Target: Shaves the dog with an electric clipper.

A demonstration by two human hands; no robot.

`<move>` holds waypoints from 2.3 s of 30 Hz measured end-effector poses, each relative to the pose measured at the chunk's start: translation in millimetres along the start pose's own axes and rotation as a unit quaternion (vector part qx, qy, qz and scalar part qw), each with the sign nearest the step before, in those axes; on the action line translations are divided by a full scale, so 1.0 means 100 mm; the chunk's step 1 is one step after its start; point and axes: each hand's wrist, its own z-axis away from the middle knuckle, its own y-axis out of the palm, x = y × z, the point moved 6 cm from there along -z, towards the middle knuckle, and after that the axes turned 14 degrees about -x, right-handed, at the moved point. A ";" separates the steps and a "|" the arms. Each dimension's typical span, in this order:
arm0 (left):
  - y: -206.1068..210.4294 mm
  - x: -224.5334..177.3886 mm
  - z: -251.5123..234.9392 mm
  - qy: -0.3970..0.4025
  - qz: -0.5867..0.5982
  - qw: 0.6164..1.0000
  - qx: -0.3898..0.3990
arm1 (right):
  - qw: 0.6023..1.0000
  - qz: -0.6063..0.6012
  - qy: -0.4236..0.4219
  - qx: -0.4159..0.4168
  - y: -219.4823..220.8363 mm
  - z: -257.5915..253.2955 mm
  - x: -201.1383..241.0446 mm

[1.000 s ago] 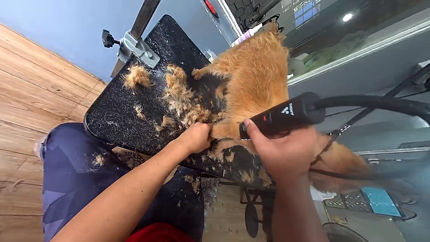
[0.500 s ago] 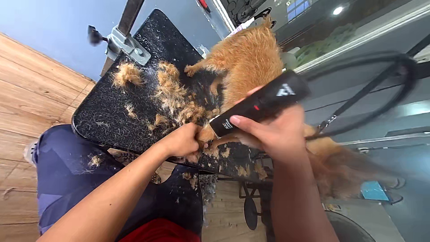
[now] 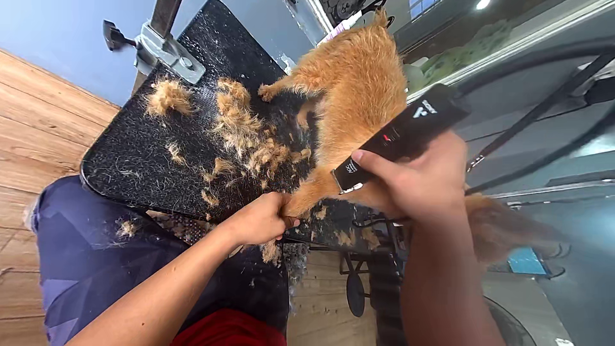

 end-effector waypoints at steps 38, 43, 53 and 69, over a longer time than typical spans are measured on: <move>0.74 0.29 0.35 -0.062 0.245 0.967 0.029 | 0.939 -0.013 -0.043 0.340 0.74 -0.06 0.13; 0.73 0.27 0.37 -0.052 0.252 0.966 0.013 | 0.973 0.018 -0.029 0.226 0.46 -0.31 0.09; 0.71 0.31 0.38 -0.055 0.259 0.964 0.009 | 0.955 -0.098 -0.055 0.274 0.48 -0.12 0.07; 0.58 0.34 0.39 -0.037 0.328 0.944 0.007 | 0.938 -0.268 -0.118 0.184 0.21 0.07 0.04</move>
